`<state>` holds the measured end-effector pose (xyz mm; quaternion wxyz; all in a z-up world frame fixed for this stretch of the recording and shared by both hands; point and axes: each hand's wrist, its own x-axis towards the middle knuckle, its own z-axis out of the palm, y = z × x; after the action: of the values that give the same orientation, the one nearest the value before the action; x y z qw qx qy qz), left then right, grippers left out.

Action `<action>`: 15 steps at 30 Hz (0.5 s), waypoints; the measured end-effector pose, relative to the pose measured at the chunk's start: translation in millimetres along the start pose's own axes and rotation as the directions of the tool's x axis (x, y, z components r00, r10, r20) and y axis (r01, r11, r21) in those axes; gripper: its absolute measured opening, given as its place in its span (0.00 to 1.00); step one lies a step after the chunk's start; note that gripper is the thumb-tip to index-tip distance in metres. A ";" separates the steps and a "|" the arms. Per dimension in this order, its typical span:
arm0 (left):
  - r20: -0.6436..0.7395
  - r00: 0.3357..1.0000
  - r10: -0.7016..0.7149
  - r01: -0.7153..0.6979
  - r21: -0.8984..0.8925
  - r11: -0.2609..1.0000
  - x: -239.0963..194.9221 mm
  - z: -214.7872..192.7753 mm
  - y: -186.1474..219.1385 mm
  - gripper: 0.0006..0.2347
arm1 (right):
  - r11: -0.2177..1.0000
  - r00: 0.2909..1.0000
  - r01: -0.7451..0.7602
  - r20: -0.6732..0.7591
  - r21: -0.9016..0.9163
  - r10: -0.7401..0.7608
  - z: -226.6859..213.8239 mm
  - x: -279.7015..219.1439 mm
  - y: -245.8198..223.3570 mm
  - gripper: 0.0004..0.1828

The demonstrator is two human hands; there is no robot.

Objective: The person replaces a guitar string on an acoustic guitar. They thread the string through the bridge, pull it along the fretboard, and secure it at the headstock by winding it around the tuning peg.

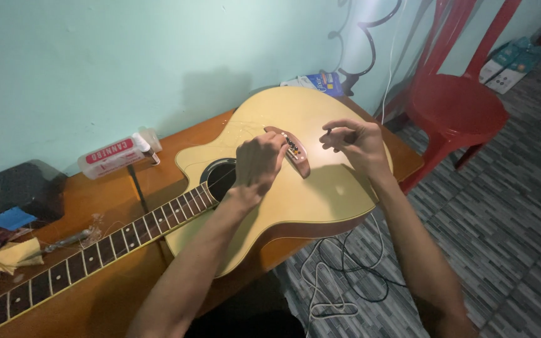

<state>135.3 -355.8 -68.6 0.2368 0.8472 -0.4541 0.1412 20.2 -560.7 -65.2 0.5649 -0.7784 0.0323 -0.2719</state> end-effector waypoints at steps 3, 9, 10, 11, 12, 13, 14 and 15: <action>0.025 1.000 -0.015 0.014 0.028 1.000 3.3 9.1 -3.6 0.05 | 0.997 0.996 -0.068 -0.059 0.034 0.069 9.4 -7.6 -19.1 0.14; 0.042 0.999 0.012 -0.016 0.103 0.995 8.4 23.9 -7.8 0.06 | 0.992 0.992 -0.124 -0.024 0.004 0.124 13.1 -5.3 -14.7 0.10; 0.036 0.999 0.011 -0.015 0.098 0.995 9.1 23.5 -6.8 0.05 | 0.995 0.995 -0.102 -0.018 0.002 0.102 13.7 -4.7 -15.9 0.09; 0.030 0.999 0.011 -0.014 0.093 0.996 9.4 23.4 -5.4 0.05 | 0.997 0.997 -0.081 -0.012 0.000 0.081 14.0 -4.7 -17.1 0.08; 0.033 0.999 0.012 -0.015 0.092 0.996 10.0 23.3 -4.7 0.05 | 0.997 0.996 -0.083 -0.014 0.000 0.083 13.8 -2.9 -15.0 0.08; 0.045 0.999 0.006 -0.010 0.080 0.997 11.1 22.9 -4.4 0.05 | 0.996 0.996 -0.086 0.001 -0.013 0.086 13.8 -0.3 -13.1 0.09; 0.057 0.998 0.001 -0.005 0.068 0.998 12.0 22.2 -4.2 0.05 | 0.996 0.996 -0.089 0.015 -0.025 0.089 14.0 2.1 -11.3 0.10; 0.056 0.998 0.000 -0.004 0.068 0.998 12.7 22.1 -3.4 0.05 | 0.996 0.996 -0.089 0.016 -0.026 0.089 14.8 4.4 -9.9 0.10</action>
<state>145.7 -374.8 -82.5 0.1948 0.8580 -0.4563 0.1330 28.2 -546.0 -57.7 0.5669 -0.7855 0.0655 -0.2395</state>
